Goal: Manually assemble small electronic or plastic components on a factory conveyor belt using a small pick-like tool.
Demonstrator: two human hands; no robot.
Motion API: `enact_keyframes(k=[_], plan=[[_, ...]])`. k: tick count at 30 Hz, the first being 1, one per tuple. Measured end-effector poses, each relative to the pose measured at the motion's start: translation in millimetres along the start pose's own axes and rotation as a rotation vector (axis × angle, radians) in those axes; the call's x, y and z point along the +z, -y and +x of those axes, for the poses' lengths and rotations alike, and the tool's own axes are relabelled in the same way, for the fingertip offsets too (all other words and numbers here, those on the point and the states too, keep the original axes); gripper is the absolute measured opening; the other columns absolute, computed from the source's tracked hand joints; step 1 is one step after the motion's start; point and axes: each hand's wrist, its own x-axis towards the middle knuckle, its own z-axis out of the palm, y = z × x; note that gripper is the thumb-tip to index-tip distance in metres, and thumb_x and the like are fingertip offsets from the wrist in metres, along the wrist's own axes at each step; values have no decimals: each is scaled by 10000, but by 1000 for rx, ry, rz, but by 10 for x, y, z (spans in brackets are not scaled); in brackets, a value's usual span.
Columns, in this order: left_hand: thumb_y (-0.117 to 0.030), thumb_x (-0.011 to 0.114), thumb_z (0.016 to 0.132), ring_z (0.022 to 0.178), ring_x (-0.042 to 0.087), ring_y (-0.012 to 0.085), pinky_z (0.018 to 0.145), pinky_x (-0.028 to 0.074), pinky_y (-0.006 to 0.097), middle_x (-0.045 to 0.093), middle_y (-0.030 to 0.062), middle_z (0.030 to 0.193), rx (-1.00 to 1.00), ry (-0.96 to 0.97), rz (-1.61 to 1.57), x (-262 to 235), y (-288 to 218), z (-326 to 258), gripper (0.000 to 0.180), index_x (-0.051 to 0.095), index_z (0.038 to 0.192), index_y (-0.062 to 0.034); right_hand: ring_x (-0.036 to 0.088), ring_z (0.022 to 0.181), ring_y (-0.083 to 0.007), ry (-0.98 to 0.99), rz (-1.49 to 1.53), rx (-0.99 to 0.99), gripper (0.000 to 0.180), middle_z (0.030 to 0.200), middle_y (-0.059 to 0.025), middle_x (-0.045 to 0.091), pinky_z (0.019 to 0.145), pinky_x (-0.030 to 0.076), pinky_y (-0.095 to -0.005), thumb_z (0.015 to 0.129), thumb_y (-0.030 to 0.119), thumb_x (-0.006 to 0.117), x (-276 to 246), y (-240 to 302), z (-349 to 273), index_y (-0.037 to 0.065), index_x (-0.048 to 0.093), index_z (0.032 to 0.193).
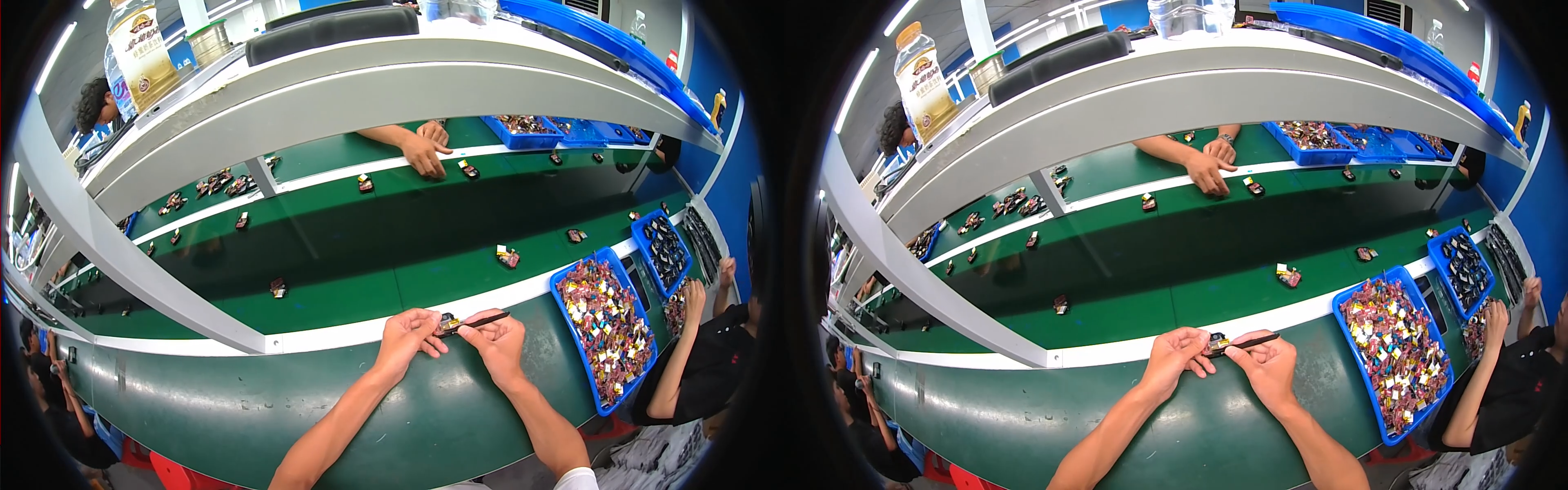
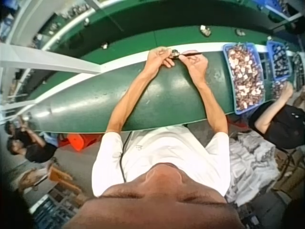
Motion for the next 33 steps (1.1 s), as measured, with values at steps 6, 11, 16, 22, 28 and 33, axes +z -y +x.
enact_keyframes(k=[6, 11, 16, 22, 28, 33], plan=[[-190, 641, 993, 656, 696, 188, 528, 540, 258, 684, 140, 911, -1, 28, 22, -4, -12, -17, 280, 634, 1095, 72, 706, 864, -153, -17, 50, 49, 189, 946, -133, 712, 755, 573, -237, 832, -139, 715, -25, -24, 10, -74, 640, 992], [-190, 655, 984, 642, 698, 187, 491, 527, 253, 679, 133, 902, 31, 49, 26, 47, -6, -12, 272, 644, 1087, 62, 656, 739, -74, -17, 25, -23, 159, 886, -107, 710, 625, 511, -188, 839, -117, 721, -19, 28, 15, -57, 641, 964], [-180, 652, 985, 603, 691, 189, 438, 497, 244, 676, 127, 876, 70, 52, 65, 23, -21, -15, 247, 658, 1052, 58, 470, 567, 24, 6, -97, -100, 147, 796, -39, 700, 491, 339, -158, 828, -101, 738, -37, 10, 25, -35, 659, 934], [-208, 673, 977, 558, 673, 160, 389, 445, 226, 670, 125, 874, 71, 70, 98, -23, -26, -10, 279, 670, 1044, 63, 412, 533, 36, 19, -189, -145, 125, 771, -5, 688, 468, 299, -162, 820, -85, 754, -48, 34, 17, -19, 689, 903], [-190, 672, 977, 542, 666, 170, 390, 464, 232, 658, 113, 847, 49, 66, 93, -29, -26, -12, 267, 676, 1036, 70, 408, 532, 35, 23, -218, -169, 121, 782, -12, 695, 467, 296, -161, 819, -83, 755, -32, 21, 20, -20, 696, 903], [-189, 662, 983, 543, 669, 174, 404, 492, 237, 658, 108, 830, 62, 89, 61, -23, 7, 2, 267, 676, 1037, 73, 415, 534, 35, 32, -208, -136, 115, 803, -24, 709, 466, 301, -159, 819, -84, 753, -35, 48, 4, -23, 693, 896]])
